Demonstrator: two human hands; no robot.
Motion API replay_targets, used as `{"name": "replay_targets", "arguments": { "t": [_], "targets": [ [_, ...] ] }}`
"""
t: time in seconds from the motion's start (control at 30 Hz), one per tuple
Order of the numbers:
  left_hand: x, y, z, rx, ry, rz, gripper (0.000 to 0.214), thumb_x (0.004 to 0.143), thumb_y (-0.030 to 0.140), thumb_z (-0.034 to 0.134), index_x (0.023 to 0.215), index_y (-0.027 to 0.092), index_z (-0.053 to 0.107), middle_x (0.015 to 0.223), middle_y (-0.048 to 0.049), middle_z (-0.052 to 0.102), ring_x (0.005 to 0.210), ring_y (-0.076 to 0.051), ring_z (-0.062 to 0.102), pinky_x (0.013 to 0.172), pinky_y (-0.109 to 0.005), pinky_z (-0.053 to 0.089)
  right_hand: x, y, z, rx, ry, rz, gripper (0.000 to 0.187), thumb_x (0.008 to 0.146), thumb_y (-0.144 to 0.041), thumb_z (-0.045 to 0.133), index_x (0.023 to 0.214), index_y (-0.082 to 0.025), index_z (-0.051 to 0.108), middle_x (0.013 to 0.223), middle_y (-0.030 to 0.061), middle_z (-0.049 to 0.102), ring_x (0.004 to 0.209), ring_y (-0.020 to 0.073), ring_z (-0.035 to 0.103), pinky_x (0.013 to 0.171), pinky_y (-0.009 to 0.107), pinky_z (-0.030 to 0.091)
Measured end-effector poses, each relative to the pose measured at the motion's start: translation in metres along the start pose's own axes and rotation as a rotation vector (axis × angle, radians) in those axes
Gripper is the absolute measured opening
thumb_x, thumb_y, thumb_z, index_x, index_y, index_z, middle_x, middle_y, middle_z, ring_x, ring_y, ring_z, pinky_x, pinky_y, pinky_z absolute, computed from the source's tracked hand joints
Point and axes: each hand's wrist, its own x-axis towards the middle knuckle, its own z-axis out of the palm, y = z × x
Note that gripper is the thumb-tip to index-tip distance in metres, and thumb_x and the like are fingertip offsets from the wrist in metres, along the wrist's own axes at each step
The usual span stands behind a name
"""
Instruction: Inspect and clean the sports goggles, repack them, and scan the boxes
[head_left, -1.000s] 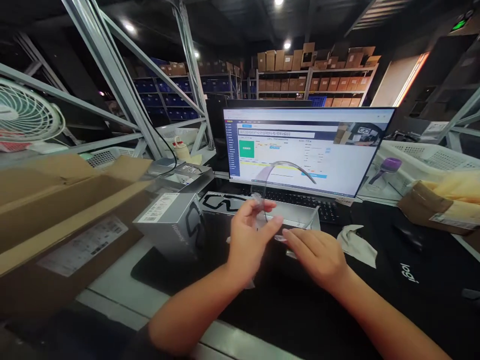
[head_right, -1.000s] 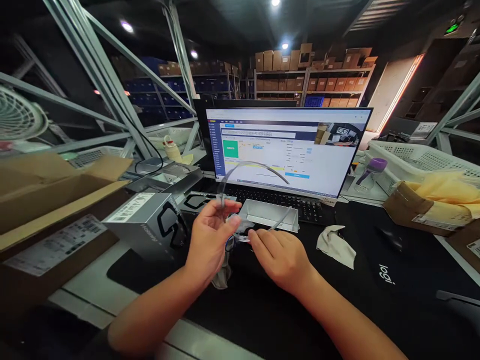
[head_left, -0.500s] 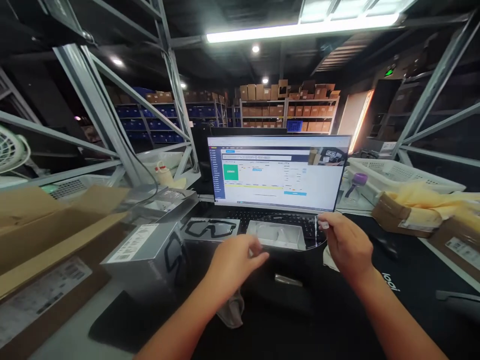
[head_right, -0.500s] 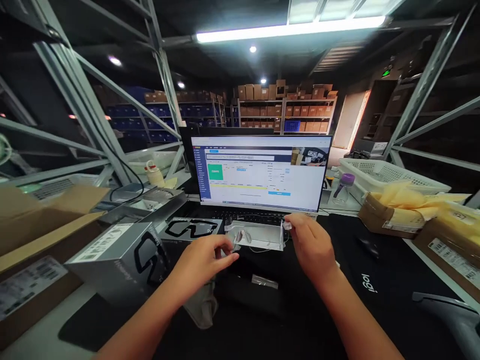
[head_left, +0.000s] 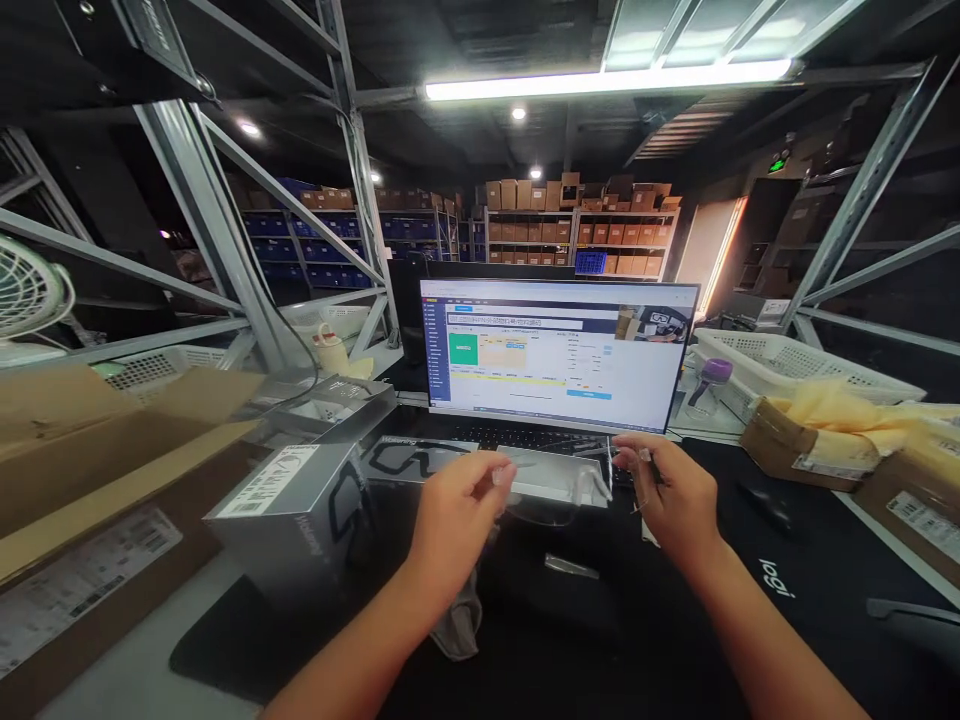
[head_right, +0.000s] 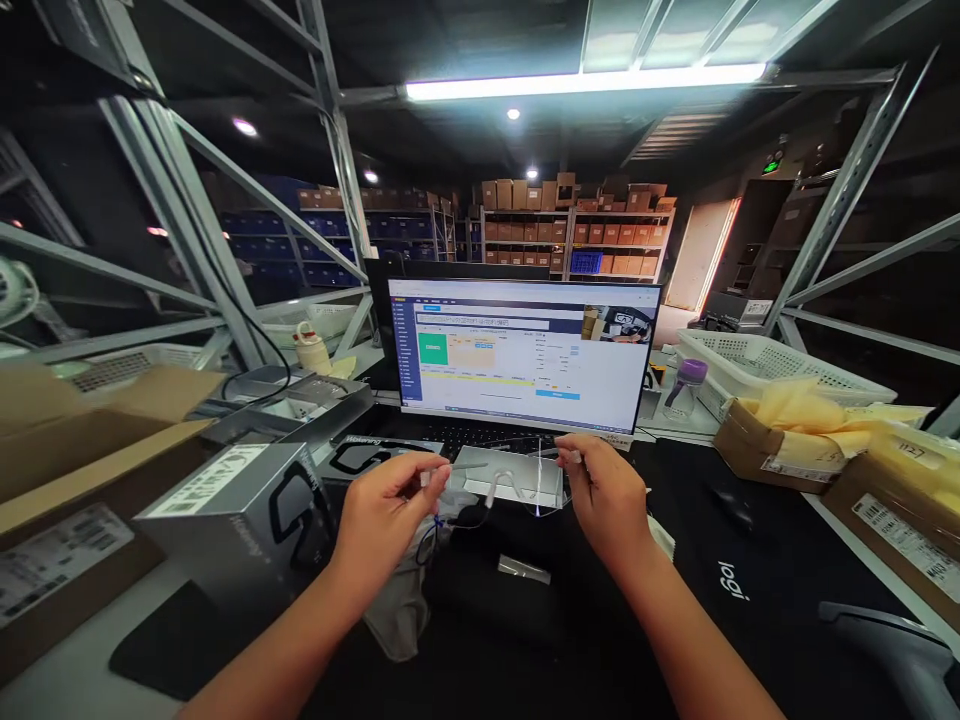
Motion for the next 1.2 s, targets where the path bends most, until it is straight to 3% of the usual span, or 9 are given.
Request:
{"name": "replay_targets", "arguments": {
  "t": [0.3, 0.9, 1.03, 1.2],
  "targets": [
    [-0.01, 0.01, -0.007, 0.127, 0.121, 0.367, 0.01, 0.095, 0.017, 0.059, 0.091, 0.018, 0.068, 0.068, 0.0027, 0.062, 0.059, -0.01, 0.055, 0.059, -0.022, 0.042, -0.005, 0.003, 0.013, 0.04, -0.039, -0.005, 0.013, 0.1, -0.019, 0.055, 0.106, -0.019, 0.066, 0.099, 0.0065, 0.077, 0.085, 0.0205, 0.076, 0.073, 0.031, 0.062],
    [-0.014, 0.014, -0.009, 0.163, 0.109, 0.413, 0.011, 0.096, 0.016, 0.057, 0.092, 0.019, 0.067, 0.068, 0.0018, 0.061, 0.058, -0.011, 0.054, 0.057, -0.023, 0.041, -0.004, -0.003, 0.014, 0.133, -0.068, 0.063, 0.016, 0.1, -0.018, 0.053, 0.107, -0.018, 0.067, 0.097, 0.0073, 0.077, 0.088, 0.0198, 0.075, 0.078, 0.031, 0.063],
    [-0.015, 0.013, -0.007, 0.043, 0.06, 0.28, 0.017, 0.097, 0.022, 0.055, 0.087, 0.02, 0.068, 0.065, 0.0015, 0.06, 0.057, -0.011, 0.054, 0.057, -0.024, 0.042, -0.005, -0.005, 0.013, 0.142, -0.05, 0.055, 0.015, 0.099, -0.018, 0.055, 0.107, -0.019, 0.068, 0.094, 0.006, 0.077, 0.081, 0.019, 0.076, 0.072, 0.03, 0.063],
    [-0.009, 0.004, 0.001, -0.645, 0.009, -0.16, 0.029, 0.092, 0.049, 0.064, 0.087, 0.02, 0.064, 0.065, 0.0017, 0.065, 0.044, -0.01, 0.054, 0.044, -0.021, 0.042, -0.008, -0.012, 0.013, 0.146, -0.061, -0.057, 0.016, 0.1, -0.018, 0.054, 0.105, -0.02, 0.069, 0.099, 0.0066, 0.077, 0.091, 0.0206, 0.075, 0.082, 0.034, 0.064]
  ]
}}
